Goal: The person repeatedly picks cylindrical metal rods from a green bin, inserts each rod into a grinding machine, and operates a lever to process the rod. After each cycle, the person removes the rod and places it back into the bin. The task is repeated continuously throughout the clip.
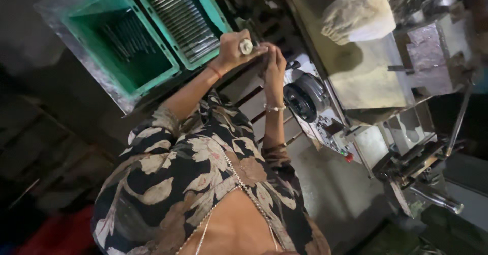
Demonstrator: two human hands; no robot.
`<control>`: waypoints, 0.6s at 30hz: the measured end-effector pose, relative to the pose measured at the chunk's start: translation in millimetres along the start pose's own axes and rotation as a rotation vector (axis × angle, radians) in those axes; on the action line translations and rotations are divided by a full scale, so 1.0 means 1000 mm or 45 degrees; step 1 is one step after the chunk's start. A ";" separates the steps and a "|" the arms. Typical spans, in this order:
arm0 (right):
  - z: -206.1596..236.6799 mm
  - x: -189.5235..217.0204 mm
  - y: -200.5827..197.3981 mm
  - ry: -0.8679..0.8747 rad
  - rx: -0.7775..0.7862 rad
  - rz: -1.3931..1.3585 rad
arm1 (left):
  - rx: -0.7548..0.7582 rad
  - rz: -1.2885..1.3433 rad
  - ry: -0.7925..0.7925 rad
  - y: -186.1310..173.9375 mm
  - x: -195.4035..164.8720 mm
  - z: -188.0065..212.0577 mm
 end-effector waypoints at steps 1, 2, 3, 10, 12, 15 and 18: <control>-0.006 0.006 0.015 -0.165 0.008 0.018 | -0.050 0.143 -0.147 -0.006 0.011 -0.001; -0.012 0.010 0.033 -0.328 0.014 0.038 | -0.098 0.290 -0.297 -0.011 0.021 -0.001; -0.015 0.014 0.048 -0.487 0.022 0.062 | -0.145 0.439 -0.451 -0.014 0.031 -0.001; -0.020 0.012 0.124 -0.347 -0.100 -0.083 | -0.334 0.993 -1.026 -0.046 0.069 -0.009; -0.018 0.019 0.137 -0.509 -0.086 -0.015 | -0.371 1.173 -1.389 -0.051 0.072 -0.004; -0.020 0.013 0.144 -0.291 -0.072 -0.196 | -0.151 1.195 -0.999 -0.066 0.063 -0.012; -0.026 0.016 0.140 -0.492 -0.264 -0.099 | 0.250 1.144 -1.230 -0.058 0.074 -0.001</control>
Point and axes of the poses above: each hand's wrist, its own z-axis away from the middle knuckle, its own y-axis out of the palm, x = y × z, the point moved 4 cm from there along -z, towards the middle knuckle, and after that the axes turned 2 degrees about -y, right-handed, at the moved point
